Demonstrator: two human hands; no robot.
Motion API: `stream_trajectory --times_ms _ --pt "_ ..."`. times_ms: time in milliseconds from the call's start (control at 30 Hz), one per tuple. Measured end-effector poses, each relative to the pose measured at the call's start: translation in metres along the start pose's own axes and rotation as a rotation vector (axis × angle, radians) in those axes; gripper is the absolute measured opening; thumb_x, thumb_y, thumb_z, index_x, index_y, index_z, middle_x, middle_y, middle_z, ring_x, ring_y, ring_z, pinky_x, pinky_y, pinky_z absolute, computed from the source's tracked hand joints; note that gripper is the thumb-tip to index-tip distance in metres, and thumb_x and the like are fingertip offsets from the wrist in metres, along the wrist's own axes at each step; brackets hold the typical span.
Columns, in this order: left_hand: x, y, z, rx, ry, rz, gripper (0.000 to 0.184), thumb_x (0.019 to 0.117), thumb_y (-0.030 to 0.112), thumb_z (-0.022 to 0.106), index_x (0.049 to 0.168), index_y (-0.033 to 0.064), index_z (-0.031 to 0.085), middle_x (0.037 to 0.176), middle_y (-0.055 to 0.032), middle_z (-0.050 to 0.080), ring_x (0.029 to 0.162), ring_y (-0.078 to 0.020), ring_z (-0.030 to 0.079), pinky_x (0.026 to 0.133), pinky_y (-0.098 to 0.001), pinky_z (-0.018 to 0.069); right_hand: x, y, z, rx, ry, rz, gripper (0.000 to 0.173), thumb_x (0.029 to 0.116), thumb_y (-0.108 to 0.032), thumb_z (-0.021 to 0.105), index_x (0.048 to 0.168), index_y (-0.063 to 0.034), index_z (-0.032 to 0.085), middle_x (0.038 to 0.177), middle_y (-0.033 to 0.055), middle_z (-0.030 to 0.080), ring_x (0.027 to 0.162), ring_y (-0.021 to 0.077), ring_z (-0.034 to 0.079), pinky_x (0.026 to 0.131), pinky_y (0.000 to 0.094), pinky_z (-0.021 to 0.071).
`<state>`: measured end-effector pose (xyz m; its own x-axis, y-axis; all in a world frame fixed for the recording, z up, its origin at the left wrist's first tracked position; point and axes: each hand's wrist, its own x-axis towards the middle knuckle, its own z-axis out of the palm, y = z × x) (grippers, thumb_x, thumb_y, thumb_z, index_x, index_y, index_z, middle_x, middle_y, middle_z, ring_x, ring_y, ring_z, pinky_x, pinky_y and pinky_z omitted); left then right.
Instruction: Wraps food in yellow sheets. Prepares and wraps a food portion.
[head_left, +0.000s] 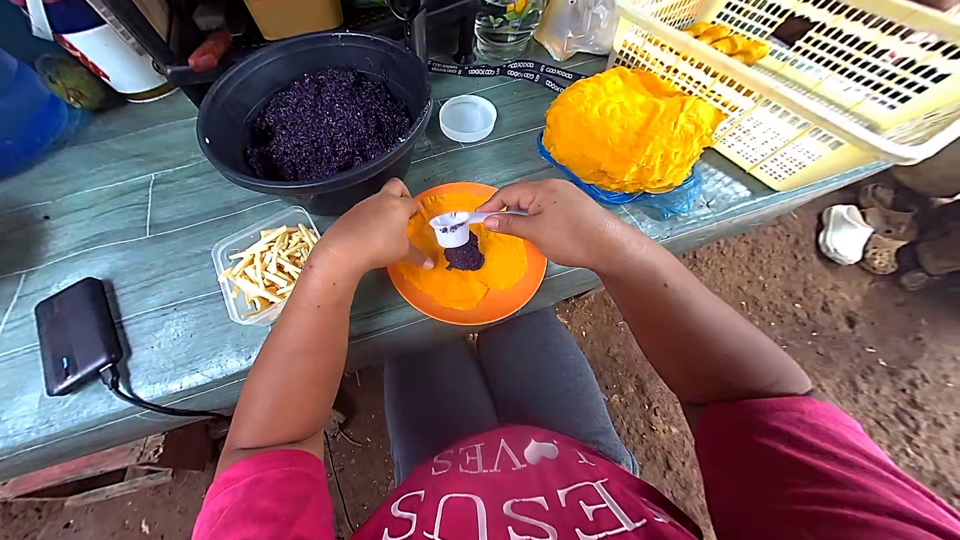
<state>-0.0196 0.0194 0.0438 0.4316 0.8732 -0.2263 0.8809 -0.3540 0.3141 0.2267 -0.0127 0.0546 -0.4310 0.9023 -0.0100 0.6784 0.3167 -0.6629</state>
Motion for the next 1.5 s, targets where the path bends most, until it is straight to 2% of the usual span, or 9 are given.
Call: stream_trajectory --times_ms 300,400,567,867,1000,1100,1200,1400,1500 --pt "0.0 0.001 0.001 0.014 -0.009 -0.015 0.081 0.076 0.037 0.092 0.141 0.0035 0.06 0.148 -0.0182 0.048 0.128 -0.0352 0.056 0.104 -0.055 0.0487 -0.013 0.028 -0.003 -0.106 0.032 -0.119 0.025 0.1042 -0.028 0.06 0.118 -0.015 0.078 0.108 0.0067 0.072 0.103 0.0176 0.067 0.09 0.0414 0.0531" --pt "0.0 0.0 0.001 0.018 -0.009 -0.006 0.08 0.0761 0.038 0.092 0.141 0.0034 0.06 0.148 -0.0176 0.049 0.127 -0.035 0.056 0.104 -0.0548 0.0489 -0.013 0.058 0.014 -0.072 0.168 -0.293 0.029 0.104 -0.027 0.058 0.122 -0.0133 0.077 0.096 0.0052 0.067 0.088 0.0131 0.062 0.079 0.0309 0.0529" --pt "0.0 0.0 0.0 -0.007 -0.005 -0.001 0.081 0.0757 0.036 0.093 0.141 0.0023 0.059 0.147 -0.0175 0.049 0.128 -0.0339 0.056 0.104 -0.054 0.0487 -0.017 0.067 0.023 0.084 0.221 -0.361 0.028 0.1047 -0.018 0.056 0.125 -0.0111 0.075 0.093 0.0006 0.063 0.088 0.0058 0.058 0.08 0.0202 0.0497" --pt "-0.001 0.001 0.0 -0.028 0.006 0.004 0.078 0.075 0.033 0.093 0.139 0.001 0.061 0.145 -0.0192 0.051 0.127 -0.0371 0.056 0.104 -0.0573 0.0479 -0.014 0.076 0.011 -0.111 0.212 -0.33 0.027 0.1035 -0.023 0.059 0.12 -0.0119 0.077 0.095 0.0058 0.068 0.089 0.0165 0.065 0.08 0.0356 0.0556" --pt "-0.001 0.001 0.0 -0.019 -0.002 0.0 0.079 0.0757 0.033 0.093 0.14 0.0013 0.06 0.145 -0.0188 0.05 0.127 -0.0364 0.056 0.104 -0.0568 0.0479 -0.013 0.082 0.003 0.085 0.164 -0.249 0.027 0.1049 -0.02 0.056 0.12 -0.0076 0.074 0.105 0.0046 0.071 0.095 0.0083 0.065 0.086 0.0279 0.0539" --pt "-0.001 0.002 -0.002 -0.017 -0.019 -0.01 0.079 0.0764 0.034 0.092 0.14 0.0015 0.06 0.147 -0.0186 0.049 0.128 -0.0359 0.055 0.104 -0.0562 0.0479 -0.01 0.083 -0.003 0.301 0.209 -0.222 0.026 0.1062 -0.018 0.053 0.12 -0.0063 0.071 0.104 -0.0038 0.068 0.071 -0.0056 0.051 0.063 0.0132 0.0422" --pt "-0.001 0.0 -0.001 -0.024 -0.016 -0.003 0.079 0.076 0.033 0.093 0.14 0.0018 0.06 0.147 -0.0181 0.049 0.129 -0.0348 0.055 0.105 -0.0552 0.0483 -0.007 0.075 -0.001 0.168 0.214 -0.31 0.027 0.1051 -0.02 0.055 0.119 -0.0065 0.073 0.111 0.0032 0.07 0.104 0.0056 0.065 0.094 0.0247 0.0535" --pt "-0.002 -0.005 -0.004 -0.068 0.042 0.028 0.063 0.0802 0.02 0.09 0.135 0.0024 0.063 0.136 -0.0184 0.054 0.105 -0.0287 0.062 0.088 -0.0462 0.0539 0.0 0.06 0.011 -0.068 0.101 -0.332 0.028 0.1053 -0.025 0.056 0.119 -0.0104 0.075 0.1 0.0063 0.07 0.098 0.0171 0.066 0.088 0.0387 0.0542" --pt "-0.003 -0.005 -0.005 -0.06 0.019 0.016 0.057 0.0835 0.022 0.087 0.134 0.0056 0.066 0.137 -0.018 0.055 0.121 -0.0321 0.059 0.1 -0.0515 0.0505 0.001 0.051 0.012 -0.123 0.074 -0.327 0.028 0.105 -0.026 0.057 0.119 -0.0111 0.076 0.099 0.0067 0.07 0.096 0.0183 0.067 0.086 0.0402 0.0551"
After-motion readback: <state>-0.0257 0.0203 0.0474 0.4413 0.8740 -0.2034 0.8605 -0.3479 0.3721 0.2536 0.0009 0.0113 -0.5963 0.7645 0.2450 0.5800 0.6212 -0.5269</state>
